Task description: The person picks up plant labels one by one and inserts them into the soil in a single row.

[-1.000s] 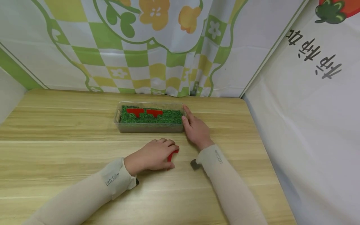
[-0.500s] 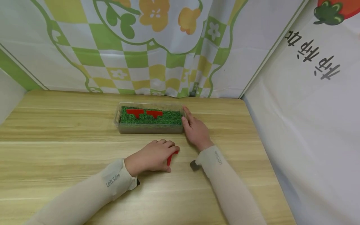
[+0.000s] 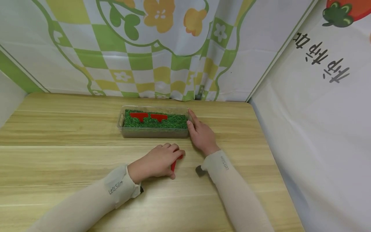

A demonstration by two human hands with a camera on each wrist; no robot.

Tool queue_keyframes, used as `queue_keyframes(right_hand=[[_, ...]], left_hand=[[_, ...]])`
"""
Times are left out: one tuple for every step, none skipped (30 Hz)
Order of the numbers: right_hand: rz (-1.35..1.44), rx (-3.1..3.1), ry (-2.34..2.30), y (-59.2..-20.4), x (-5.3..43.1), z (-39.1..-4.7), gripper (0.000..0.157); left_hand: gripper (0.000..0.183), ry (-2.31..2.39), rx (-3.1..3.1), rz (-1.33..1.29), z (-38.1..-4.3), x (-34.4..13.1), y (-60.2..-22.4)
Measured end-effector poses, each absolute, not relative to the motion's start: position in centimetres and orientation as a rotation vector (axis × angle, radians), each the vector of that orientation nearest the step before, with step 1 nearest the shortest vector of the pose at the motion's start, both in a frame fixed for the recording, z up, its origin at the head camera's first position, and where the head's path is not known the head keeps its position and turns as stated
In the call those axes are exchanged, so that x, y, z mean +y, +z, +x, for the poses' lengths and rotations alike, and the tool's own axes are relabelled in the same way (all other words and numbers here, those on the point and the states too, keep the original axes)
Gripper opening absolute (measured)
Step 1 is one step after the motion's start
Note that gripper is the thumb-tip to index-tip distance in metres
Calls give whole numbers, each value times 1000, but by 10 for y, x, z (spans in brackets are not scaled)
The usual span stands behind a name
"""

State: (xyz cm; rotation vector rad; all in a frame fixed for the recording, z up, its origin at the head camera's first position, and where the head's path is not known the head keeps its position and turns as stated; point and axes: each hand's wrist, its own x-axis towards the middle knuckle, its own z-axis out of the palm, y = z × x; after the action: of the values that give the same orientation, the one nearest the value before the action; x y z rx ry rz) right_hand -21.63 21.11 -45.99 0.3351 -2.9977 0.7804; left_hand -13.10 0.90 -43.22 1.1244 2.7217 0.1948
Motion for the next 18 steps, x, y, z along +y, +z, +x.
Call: queue_keyframes(right_hand=[[334,-3000,779,-460,211,-216,57],[332,-3002,778,-460,211,-216,57],[331,-3004,775,-460,211,-216,57],[330,-3007,774,-460,210,-216,57],[330,-3008,773,-461,210,-216,58],[330,-3008,773,-461,210,-216,58],[327,-3008,778,-461,210,-216,58],[325,-3007,779,-460,210,-215,58],[325,-3005,777,-460,210,-216,57],[324,-3004,776,-460,210,-216,57],[323,-3002,773,-460,210,-216,57],[321,-3002,772,-460,210,-216,56],[320,-3001,771,-460,210,-216,56],[319,-3001,770,-460,210,-216,56],[318,-2999,773,-460,211,-216,56],[320,-2998,776,-460,211,-216,56],[321,-2997,780,-459,211,-216,56],[322,-2997,784,-459,211,-216,56]], left_hand=[[85,189,2721,1127,-131,9,-432],[88,185,2719,1126,-131,9,-431],[91,183,2721,1124,-131,10,-431],[94,181,2720,1121,-131,10,-431],[95,185,2719,1114,-131,11,-431],[96,185,2717,1105,-131,11,-430],[97,190,2716,1097,-131,11,-429],[97,199,2716,1085,-131,11,-429],[96,209,2717,1075,-131,11,-429],[95,218,2716,1065,-131,11,-428],[94,229,2716,1056,-131,11,-428],[93,235,2717,1050,-131,11,-428],[92,242,2718,1045,-132,10,-428],[91,247,2720,1041,-132,10,-428],[91,245,2722,1041,-132,9,-428],[90,241,2724,1041,-132,9,-428],[91,234,2728,1043,-132,9,-428],[92,223,2731,1044,-132,8,-429]])
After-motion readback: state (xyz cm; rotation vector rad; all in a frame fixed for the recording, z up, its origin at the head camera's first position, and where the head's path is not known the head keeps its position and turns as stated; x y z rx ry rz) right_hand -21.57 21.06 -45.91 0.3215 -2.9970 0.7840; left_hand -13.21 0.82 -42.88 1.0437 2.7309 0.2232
